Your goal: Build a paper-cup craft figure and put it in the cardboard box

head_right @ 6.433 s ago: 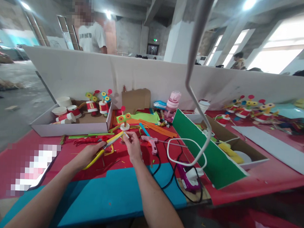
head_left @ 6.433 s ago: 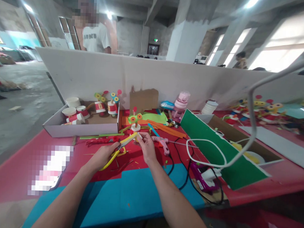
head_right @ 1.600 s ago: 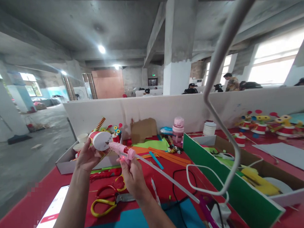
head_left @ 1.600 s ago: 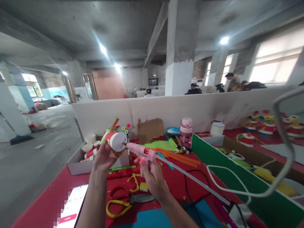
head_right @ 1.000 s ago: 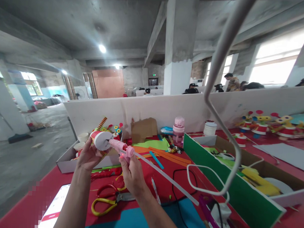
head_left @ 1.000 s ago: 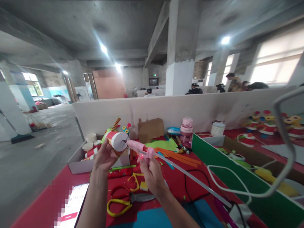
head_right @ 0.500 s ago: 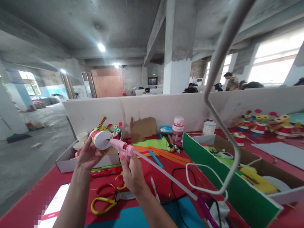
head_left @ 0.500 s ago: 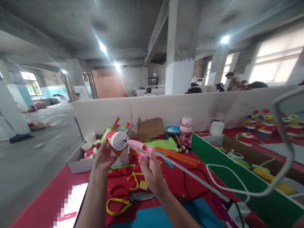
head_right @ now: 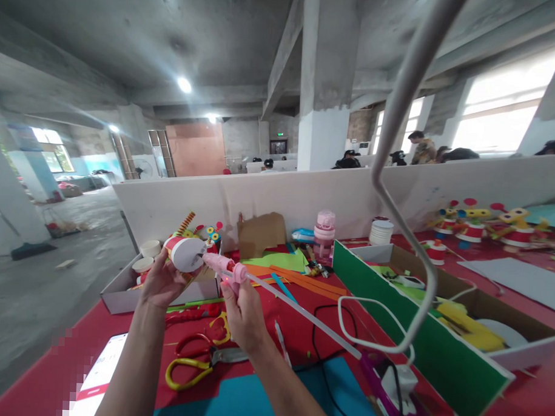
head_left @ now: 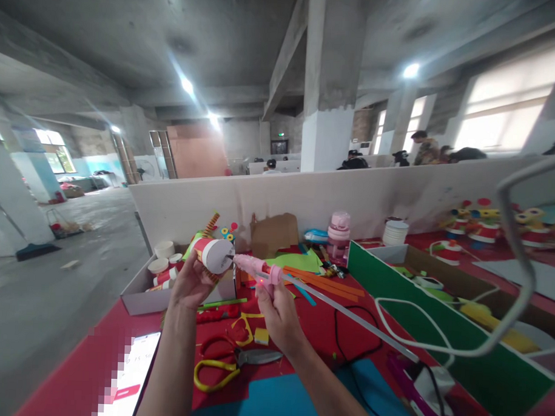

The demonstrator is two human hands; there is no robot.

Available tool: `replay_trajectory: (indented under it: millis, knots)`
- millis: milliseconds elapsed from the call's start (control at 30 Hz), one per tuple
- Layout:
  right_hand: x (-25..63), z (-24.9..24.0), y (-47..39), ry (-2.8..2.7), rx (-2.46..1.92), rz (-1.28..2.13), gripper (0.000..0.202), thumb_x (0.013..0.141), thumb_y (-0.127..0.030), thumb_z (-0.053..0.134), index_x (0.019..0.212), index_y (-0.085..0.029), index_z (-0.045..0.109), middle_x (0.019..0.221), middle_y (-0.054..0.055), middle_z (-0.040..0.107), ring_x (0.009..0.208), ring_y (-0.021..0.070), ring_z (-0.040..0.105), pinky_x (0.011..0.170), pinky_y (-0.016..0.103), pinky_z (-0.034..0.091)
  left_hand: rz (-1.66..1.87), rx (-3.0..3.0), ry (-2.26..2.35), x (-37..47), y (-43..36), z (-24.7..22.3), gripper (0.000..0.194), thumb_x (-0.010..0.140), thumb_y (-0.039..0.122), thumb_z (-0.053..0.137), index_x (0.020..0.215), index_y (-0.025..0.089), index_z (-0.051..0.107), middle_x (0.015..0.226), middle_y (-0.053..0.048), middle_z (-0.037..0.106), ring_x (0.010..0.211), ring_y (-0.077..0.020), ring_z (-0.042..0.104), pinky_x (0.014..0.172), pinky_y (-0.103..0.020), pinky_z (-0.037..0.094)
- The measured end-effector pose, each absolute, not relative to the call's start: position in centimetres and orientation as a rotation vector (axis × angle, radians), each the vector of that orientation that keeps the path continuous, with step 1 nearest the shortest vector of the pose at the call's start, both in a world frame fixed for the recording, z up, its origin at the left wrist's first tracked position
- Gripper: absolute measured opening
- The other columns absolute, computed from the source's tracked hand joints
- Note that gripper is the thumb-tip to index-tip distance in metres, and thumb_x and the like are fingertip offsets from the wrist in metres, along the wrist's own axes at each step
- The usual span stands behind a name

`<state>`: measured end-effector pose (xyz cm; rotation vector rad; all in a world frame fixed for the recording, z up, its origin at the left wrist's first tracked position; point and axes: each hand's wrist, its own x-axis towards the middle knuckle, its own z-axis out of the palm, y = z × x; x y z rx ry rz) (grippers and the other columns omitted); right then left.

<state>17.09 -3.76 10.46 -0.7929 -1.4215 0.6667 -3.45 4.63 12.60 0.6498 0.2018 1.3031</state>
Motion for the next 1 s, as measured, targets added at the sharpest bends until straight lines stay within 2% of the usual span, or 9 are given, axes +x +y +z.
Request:
replay_trajectory:
  millis: [133, 267, 467, 567, 833, 1000]
  knots:
    - [17.0, 9.8, -4.4, -1.454, -0.853, 0.575, 0.026, 0.091, -0.041, 0.048, 0.102, -0.020, 0.058, 0.091, 0.009, 0.065, 0.087, 0.0240, 0.060, 0.077, 0.035, 0.046, 1.326, 0.633, 0.227, -3.3, 4.6, 12.7, 0.043, 0.098, 0.032, 0.036, 0.138, 0.021, 0.046, 0.100, -0.010, 0.075, 0.097, -0.0243, 0.069, 0.090, -0.044, 0.053]
    - [16.7, 10.3, -4.4, -1.499, -0.826, 0.557, 0.026, 0.093, -0.040, 0.045, 0.103, -0.020, 0.058, 0.094, 0.010, 0.066, 0.087, 0.0238, 0.060, 0.079, 0.036, 0.046, 1.317, 0.619, 0.228, -3.3, 4.7, 12.6, 0.043, 0.097, 0.034, 0.037, 0.137, 0.020, 0.048, 0.101, -0.010, 0.074, 0.096, -0.0245, 0.069, 0.087, -0.041, 0.055]
    - [16.7, 11.2, -4.0, -1.495, -0.808, 0.515, 0.027, 0.093, -0.041, 0.045, 0.103, -0.020, 0.058, 0.084, 0.008, 0.064, 0.081, 0.0236, 0.060, 0.075, 0.035, 0.047, 1.318, 0.617, 0.229, -3.3, 4.6, 12.7, 0.047, 0.097, 0.034, 0.039, 0.141, 0.019, 0.042, 0.103, -0.012, 0.074, 0.100, -0.0253, 0.068, 0.094, -0.045, 0.051]
    - [16.8, 11.1, -4.0, -1.480, -0.803, 0.535, 0.026, 0.092, -0.042, 0.046, 0.099, -0.020, 0.059, 0.078, 0.007, 0.062, 0.080, 0.0236, 0.059, 0.072, 0.034, 0.046, 1.330, 0.627, 0.249, -3.0, 4.4, 12.9, 0.047, 0.098, 0.035, 0.035, 0.141, 0.019, 0.042, 0.102, -0.012, 0.074, 0.098, -0.0252, 0.069, 0.092, -0.046, 0.051]
    - [16.8, 11.2, -4.3, -1.539, -0.793, 0.490, 0.027, 0.094, -0.039, 0.044, 0.107, -0.019, 0.057, 0.095, 0.010, 0.066, 0.086, 0.0238, 0.061, 0.079, 0.035, 0.046, 1.298, 0.640, 0.244, -2.8, 4.2, 13.0, 0.045, 0.098, 0.037, 0.035, 0.137, 0.020, 0.048, 0.102, -0.011, 0.074, 0.096, -0.0243, 0.068, 0.091, -0.044, 0.052]
    - [17.0, 10.9, -4.6, -1.560, -0.818, 0.489, 0.027, 0.094, -0.036, 0.044, 0.110, -0.018, 0.057, 0.092, 0.009, 0.066, 0.084, 0.0224, 0.060, 0.077, 0.033, 0.046, 1.312, 0.634, 0.262, -3.0, 4.5, 12.8, 0.046, 0.098, 0.037, 0.035, 0.137, 0.018, 0.047, 0.101, -0.012, 0.074, 0.095, -0.0252, 0.069, 0.086, -0.042, 0.055]
